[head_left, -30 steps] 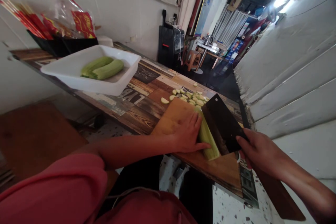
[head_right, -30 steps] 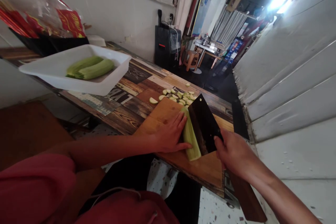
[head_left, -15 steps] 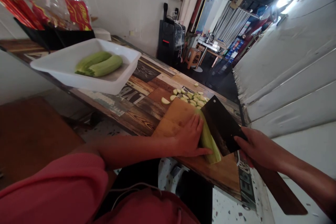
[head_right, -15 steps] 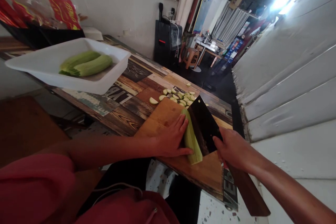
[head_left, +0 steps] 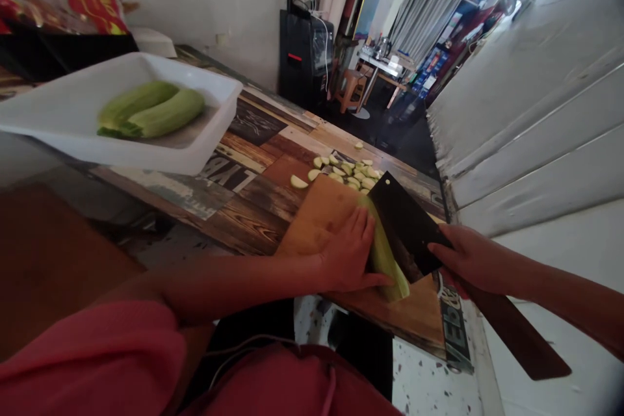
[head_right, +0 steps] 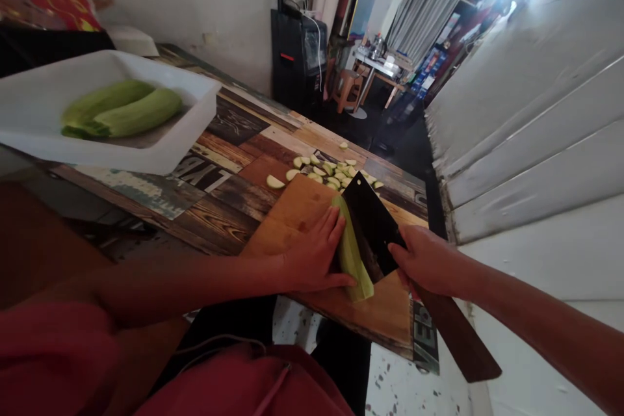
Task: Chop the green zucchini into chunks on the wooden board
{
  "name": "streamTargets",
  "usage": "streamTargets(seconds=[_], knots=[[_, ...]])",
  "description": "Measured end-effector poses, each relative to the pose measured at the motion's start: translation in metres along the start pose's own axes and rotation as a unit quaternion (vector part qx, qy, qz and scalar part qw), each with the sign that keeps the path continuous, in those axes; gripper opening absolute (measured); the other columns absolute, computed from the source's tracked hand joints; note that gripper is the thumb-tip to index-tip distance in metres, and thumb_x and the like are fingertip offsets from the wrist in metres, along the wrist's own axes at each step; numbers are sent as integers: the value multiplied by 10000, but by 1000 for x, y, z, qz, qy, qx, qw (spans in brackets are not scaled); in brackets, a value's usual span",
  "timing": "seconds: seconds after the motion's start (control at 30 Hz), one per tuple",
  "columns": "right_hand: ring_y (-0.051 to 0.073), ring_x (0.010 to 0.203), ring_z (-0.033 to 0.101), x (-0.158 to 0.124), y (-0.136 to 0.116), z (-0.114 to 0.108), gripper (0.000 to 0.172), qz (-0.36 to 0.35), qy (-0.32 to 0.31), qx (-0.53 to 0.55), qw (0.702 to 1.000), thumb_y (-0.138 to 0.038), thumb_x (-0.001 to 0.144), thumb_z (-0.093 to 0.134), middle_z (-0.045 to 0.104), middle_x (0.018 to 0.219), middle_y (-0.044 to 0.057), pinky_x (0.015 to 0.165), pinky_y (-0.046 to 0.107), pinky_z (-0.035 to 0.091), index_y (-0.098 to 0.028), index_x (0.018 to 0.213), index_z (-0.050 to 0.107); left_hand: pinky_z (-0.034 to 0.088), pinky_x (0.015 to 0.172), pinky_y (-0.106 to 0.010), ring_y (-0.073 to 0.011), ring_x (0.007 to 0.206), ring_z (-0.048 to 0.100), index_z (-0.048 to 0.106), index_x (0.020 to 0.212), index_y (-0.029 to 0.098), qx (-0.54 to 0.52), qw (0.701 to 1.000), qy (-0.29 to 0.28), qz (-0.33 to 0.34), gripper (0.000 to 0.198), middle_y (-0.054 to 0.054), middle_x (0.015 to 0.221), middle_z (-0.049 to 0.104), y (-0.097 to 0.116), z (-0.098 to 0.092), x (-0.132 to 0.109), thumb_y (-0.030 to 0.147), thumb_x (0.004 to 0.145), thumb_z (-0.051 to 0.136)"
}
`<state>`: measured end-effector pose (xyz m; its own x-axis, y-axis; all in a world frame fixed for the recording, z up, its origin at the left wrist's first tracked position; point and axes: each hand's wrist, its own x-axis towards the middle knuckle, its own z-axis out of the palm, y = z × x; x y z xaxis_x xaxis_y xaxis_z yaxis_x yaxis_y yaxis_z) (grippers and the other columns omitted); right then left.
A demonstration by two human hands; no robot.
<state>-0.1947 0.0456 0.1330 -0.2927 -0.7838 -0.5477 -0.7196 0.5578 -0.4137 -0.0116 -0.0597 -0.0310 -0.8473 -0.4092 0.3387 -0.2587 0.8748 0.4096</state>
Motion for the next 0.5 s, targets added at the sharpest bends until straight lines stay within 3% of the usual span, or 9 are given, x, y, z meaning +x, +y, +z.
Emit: streamTargets(seconds=[0.23,0.37,0.5], knots=[[166,386,599,-3,2,18,208,25,15,-17,999,-270,1026,348,596,518,-31,386,254,423,-271,819,373,235,1277,-631,-514,1602,118,247,1602,-69,-21,1000,2,11,1337,-413,1673,181,-5,2,-2,972,791,466],[169,433,625,-1,-1,40,176,25,21,-62,998,-231,1014,392,615,555,-2,432,252,427,-245,844,437,238,1269,-647,-511,1606,111,244,1603,-69,-28,1000,-5,3,1346,-419,1671,173,-4,-1,-2,981,787,451],[186,514,655,3,3,68,157,5,108,-140,984,-158,983,449,653,614,40,539,280,472,-193,861,541,229,1271,-651,-501,1610,119,259,1606,-44,-30,999,-1,11,1324,-403,1678,185,-6,-1,-1,979,788,453]])
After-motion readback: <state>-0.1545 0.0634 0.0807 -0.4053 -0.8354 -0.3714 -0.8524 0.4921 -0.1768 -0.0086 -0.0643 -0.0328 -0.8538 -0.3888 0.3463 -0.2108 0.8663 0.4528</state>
